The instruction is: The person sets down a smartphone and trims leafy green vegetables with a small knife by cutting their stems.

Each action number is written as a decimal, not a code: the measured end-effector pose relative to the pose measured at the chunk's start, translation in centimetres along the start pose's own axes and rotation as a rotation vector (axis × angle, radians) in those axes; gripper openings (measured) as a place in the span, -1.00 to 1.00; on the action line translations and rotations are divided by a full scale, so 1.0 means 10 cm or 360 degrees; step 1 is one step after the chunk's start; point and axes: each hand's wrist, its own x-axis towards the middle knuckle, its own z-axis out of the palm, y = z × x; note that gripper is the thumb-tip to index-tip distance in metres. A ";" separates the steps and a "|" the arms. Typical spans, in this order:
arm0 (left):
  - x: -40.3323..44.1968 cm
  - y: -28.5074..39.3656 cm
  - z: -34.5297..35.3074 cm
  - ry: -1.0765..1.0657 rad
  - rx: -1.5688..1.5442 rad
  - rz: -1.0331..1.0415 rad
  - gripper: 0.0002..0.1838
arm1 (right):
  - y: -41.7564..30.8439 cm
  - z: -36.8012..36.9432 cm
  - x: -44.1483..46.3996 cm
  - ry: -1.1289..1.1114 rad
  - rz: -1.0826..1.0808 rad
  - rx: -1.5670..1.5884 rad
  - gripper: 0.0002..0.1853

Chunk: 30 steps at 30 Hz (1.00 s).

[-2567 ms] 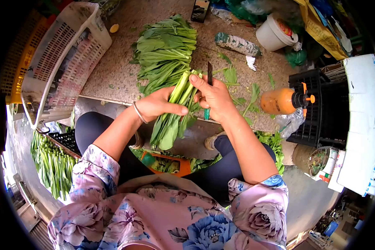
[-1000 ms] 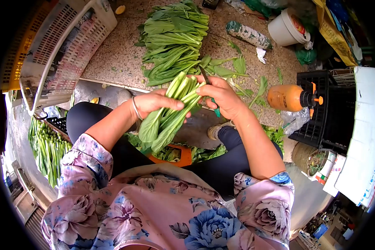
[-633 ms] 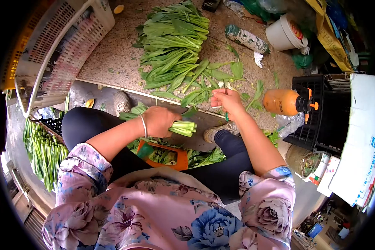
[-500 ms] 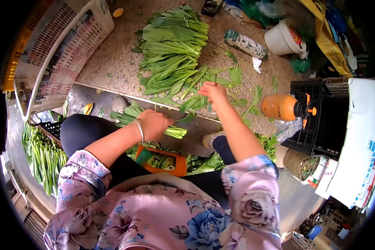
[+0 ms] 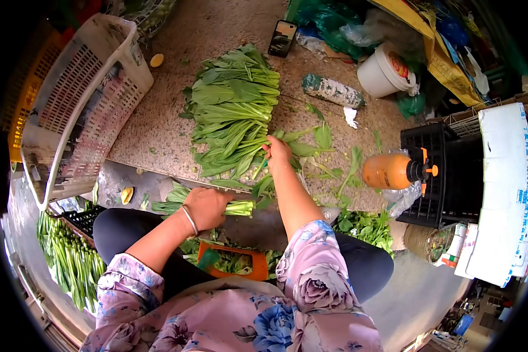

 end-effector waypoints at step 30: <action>0.34 0.46 -0.23 0.0697 -0.2235 0.0241 -0.61 | -0.93 -0.94 -2.30 -0.0954 -0.1192 -0.0817 -0.58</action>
